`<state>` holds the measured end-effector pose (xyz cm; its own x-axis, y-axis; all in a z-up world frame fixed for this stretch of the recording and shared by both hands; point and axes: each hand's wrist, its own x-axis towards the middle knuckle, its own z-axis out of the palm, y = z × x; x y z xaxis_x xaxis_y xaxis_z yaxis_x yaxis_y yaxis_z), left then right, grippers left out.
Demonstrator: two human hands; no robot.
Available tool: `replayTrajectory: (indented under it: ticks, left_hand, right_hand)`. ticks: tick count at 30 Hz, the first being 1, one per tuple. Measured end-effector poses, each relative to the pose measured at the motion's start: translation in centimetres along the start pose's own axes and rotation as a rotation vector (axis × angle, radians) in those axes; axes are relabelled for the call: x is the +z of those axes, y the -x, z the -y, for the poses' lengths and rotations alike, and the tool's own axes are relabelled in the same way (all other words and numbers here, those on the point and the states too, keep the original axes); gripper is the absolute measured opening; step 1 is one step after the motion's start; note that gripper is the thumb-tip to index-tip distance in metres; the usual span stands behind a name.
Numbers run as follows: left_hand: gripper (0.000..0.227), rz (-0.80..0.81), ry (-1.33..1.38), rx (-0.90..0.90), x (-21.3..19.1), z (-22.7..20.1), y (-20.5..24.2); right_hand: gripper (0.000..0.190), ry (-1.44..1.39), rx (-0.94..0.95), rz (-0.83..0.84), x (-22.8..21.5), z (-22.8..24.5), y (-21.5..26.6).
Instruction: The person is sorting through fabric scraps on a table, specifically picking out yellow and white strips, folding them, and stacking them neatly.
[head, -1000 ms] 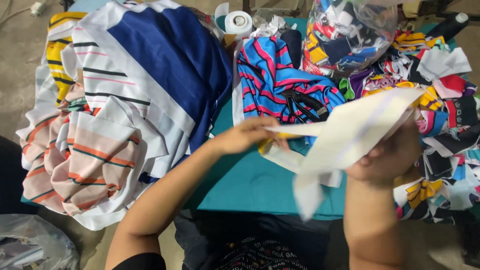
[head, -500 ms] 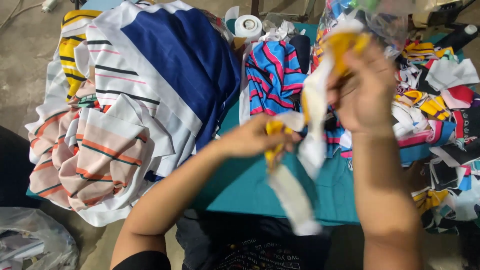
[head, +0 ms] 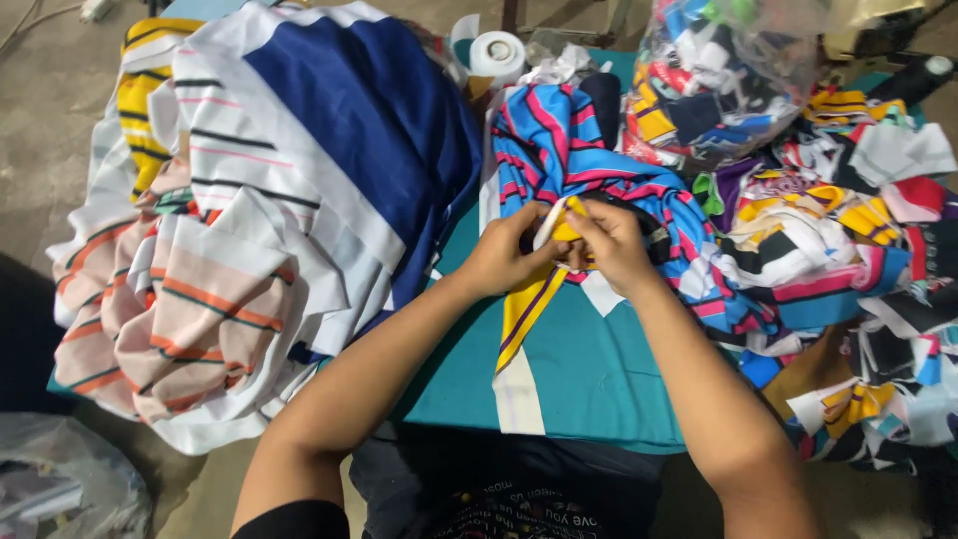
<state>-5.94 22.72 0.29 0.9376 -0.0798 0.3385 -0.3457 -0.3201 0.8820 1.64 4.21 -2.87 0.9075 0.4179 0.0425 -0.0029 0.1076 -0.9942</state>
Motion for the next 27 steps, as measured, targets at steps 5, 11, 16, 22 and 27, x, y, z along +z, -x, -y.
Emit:
replayTrajectory:
  ticks: [5,11,16,22,27]
  left_hand:
    - [0.020,-0.116,-0.005,0.018,0.1,1.4,0.0]
    - [0.013,-0.340,0.032,0.018,-1.2,2.7,-0.6]
    - [0.003,-0.544,0.034,0.018,-2.7,0.3,-0.7]
    - [0.006,-0.397,0.019,0.139,-2.8,0.1,-1.1]
    - [0.023,0.692,0.250,0.167,-4.6,-2.6,-1.2]
  right_hand:
    - [0.013,0.280,-0.203,-0.106,0.5,1.9,1.1]
    - [0.007,0.575,-0.442,-0.207,1.2,3.9,1.7]
    - [0.003,0.694,-0.624,-0.303,-0.7,5.0,1.8]
    - [0.009,0.412,-0.665,-0.354,-1.5,11.4,1.3]
    - [0.023,0.626,-0.659,-0.225,-1.8,16.4,1.4]
